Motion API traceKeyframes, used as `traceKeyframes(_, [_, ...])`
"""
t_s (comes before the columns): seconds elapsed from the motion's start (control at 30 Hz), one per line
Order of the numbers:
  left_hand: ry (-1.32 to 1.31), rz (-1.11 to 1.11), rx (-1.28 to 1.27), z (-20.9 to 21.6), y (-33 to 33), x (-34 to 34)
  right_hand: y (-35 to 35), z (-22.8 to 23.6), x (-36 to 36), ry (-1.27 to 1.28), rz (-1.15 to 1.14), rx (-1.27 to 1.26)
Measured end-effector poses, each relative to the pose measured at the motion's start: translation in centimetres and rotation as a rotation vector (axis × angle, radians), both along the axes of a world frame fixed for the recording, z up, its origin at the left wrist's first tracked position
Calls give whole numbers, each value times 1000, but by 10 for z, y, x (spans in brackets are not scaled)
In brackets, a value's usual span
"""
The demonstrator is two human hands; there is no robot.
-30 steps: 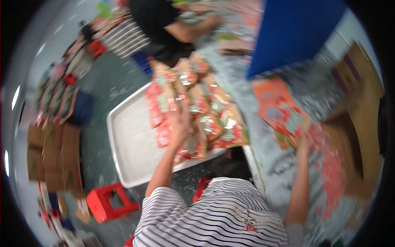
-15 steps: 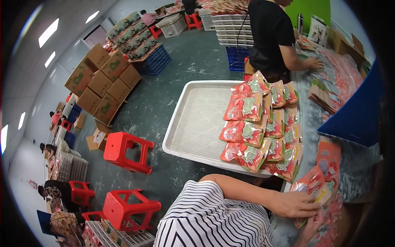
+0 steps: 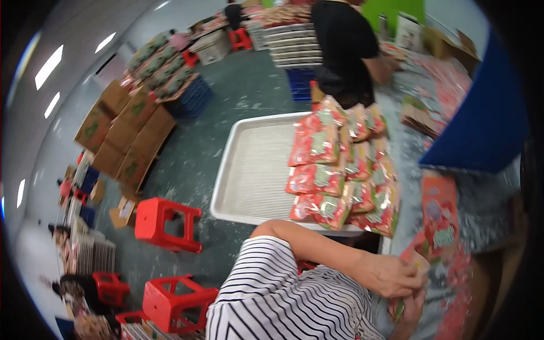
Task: Picking up individual candies and placing them into retail bags for packaging.
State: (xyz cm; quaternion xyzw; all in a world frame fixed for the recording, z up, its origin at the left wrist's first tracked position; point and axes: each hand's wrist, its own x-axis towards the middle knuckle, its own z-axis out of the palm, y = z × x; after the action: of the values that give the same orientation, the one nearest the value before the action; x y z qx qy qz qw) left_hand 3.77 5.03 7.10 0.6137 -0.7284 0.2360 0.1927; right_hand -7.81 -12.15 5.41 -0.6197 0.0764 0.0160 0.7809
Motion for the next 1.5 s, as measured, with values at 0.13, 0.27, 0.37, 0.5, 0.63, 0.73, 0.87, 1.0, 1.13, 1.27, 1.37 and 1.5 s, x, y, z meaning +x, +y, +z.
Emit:
traceKeyframes(0.13, [77,-105,86,9,0,-2,-6,-31,-20,66,-136,25])
traceKeyframes(0.27, [-14,-217,72,19,-12,-5,-28,-26,-26,-67,-50,-553])
traceKeyframes(0.37, [-24,-279,205,23,-19,-10,-12,18,-33,-6,-37,-584])
traceKeyframes(0.5, [-95,-301,401,30,-39,-17,-20,18,-49,-73,-60,-709])
traceKeyframes(0.63, [-87,-336,446,33,-66,-30,-23,7,-63,10,-344,-826])
traceKeyframes(0.73, [-166,-289,512,33,-82,-30,-30,2,-69,26,-493,-771])
traceKeyframes(0.87, [-8,-376,611,26,-99,-26,-47,-22,-71,53,-506,-617])
traceKeyframes(1.0, [271,-495,639,43,-105,-40,-81,-64,-65,13,-363,-199])
traceKeyframes(1.13, [341,-391,540,57,-99,-30,-93,-38,-54,135,-20,-260])
traceKeyframes(1.27, [483,-33,534,35,-79,-28,-139,-76,-32,30,-407,-887])
traceKeyframes(1.37, [585,152,511,22,-62,-37,-169,-73,8,-24,-492,-1073])
traceKeyframes(1.5, [657,263,541,14,-52,-40,-185,-94,72,-131,-500,-1411])
